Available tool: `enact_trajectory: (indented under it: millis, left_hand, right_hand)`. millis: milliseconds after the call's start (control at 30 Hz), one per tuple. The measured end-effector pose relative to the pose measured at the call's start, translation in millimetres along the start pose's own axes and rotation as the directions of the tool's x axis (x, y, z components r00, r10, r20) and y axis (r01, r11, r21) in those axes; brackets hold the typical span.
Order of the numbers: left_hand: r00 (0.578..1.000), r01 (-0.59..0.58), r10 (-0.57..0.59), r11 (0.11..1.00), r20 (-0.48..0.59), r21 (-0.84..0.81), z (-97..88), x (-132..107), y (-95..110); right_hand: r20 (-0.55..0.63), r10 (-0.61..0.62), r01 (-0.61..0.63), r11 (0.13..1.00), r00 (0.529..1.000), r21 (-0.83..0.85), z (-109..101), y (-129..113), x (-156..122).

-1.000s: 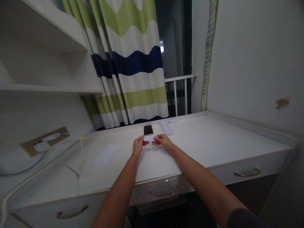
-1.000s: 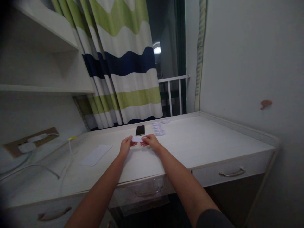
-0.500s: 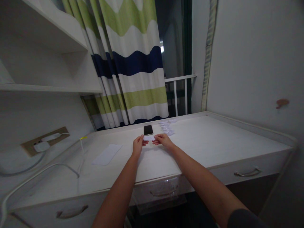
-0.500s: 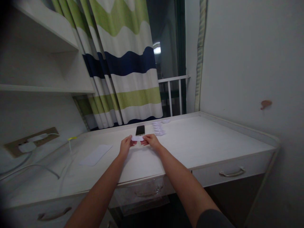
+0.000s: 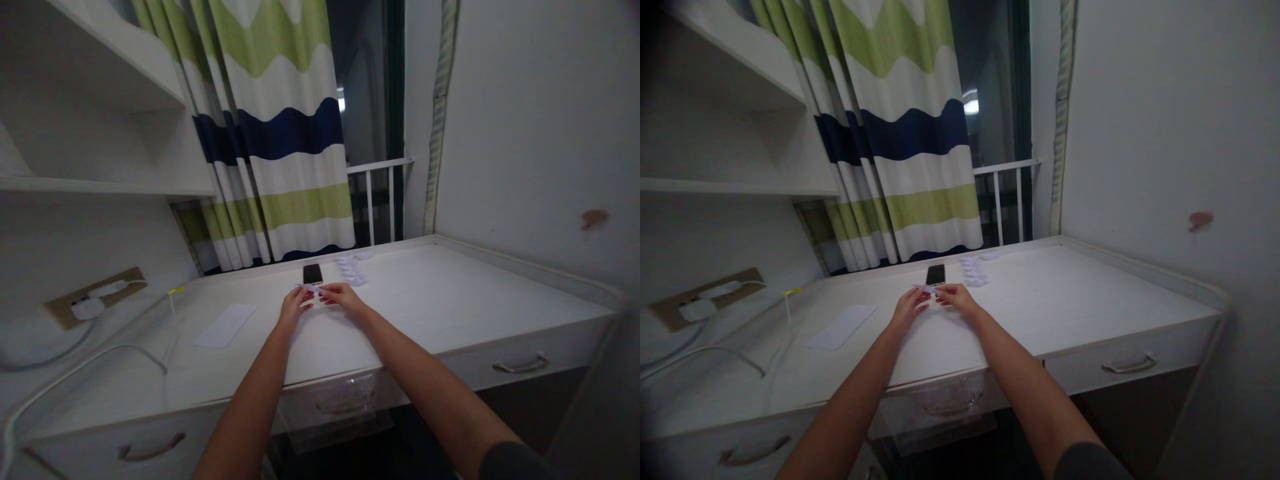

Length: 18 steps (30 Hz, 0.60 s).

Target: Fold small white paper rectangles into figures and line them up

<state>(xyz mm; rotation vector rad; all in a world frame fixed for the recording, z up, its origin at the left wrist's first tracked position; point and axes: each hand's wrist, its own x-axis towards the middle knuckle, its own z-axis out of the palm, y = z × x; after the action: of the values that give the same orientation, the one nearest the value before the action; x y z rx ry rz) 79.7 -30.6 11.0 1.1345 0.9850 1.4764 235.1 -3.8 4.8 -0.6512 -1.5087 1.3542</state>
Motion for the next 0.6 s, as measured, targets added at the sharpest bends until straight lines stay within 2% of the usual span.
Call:
enact_trajectory:
  millis: [133,267,400,600]
  left_hand:
    - [0.997,0.023,-0.024,1.000,0.072,0.016,2.9,-2.8,0.8]
    - [0.987,0.031,-0.037,0.999,0.156,0.040,5.0,-4.9,-0.4]
    - [0.985,0.029,-0.038,0.998,0.170,0.058,4.7,-3.9,-2.3]
    - [0.984,0.001,-0.016,0.996,0.176,0.086,4.8,-2.8,-4.1]
  right_hand:
    - [-0.035,0.030,-0.031,0.999,0.999,-0.022,0.0,1.8,1.7]
    - [-0.028,-0.024,0.020,0.993,0.999,-0.117,-1.4,3.7,2.3]
    - [-0.022,-0.073,0.068,0.981,0.997,-0.182,-1.6,3.7,2.3]
    - [-0.005,-0.107,0.105,0.985,0.994,-0.140,2.1,3.7,2.1]
